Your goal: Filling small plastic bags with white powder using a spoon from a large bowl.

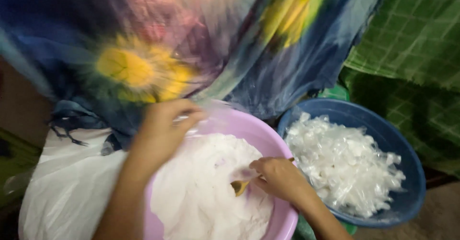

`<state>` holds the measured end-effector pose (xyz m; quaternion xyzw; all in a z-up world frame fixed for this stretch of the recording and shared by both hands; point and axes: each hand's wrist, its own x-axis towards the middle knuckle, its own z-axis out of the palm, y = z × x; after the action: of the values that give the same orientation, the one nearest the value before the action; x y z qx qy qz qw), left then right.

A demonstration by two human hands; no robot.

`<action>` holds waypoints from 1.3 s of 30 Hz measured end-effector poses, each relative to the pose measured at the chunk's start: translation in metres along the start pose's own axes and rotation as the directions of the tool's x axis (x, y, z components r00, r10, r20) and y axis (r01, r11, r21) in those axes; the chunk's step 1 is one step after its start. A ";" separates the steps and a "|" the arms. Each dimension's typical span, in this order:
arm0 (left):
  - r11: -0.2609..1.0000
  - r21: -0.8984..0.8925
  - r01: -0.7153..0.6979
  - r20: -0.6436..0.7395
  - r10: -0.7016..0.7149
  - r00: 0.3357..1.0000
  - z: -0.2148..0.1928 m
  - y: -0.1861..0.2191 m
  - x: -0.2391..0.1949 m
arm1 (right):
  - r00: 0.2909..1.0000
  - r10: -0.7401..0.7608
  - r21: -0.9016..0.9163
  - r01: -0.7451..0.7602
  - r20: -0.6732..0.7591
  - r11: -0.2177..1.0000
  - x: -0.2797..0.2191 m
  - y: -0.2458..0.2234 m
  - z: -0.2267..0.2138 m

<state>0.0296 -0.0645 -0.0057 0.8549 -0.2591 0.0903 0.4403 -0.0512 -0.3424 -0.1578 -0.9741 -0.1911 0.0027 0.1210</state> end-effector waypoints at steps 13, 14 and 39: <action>0.695 -0.719 0.023 -0.180 -0.218 0.959 0.132 -0.111 0.041 | 0.936 0.334 0.973 -0.032 0.110 -0.229 0.061 0.007 -0.034; 0.726 -0.687 0.033 -0.161 -0.197 0.967 0.139 -0.119 0.043 | 0.938 0.328 0.928 0.017 0.115 -0.373 0.074 0.009 -0.035; 0.400 0.520 0.755 -0.323 -0.726 0.608 -0.071 -0.287 -0.043 | 0.539 0.695 0.861 0.445 -0.476 0.245 0.119 0.019 -0.013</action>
<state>0.1485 0.1454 -0.1826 0.9698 0.2005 -0.0166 0.1381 0.0674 -0.3182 -0.1452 -0.5640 0.0333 -0.3280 0.7571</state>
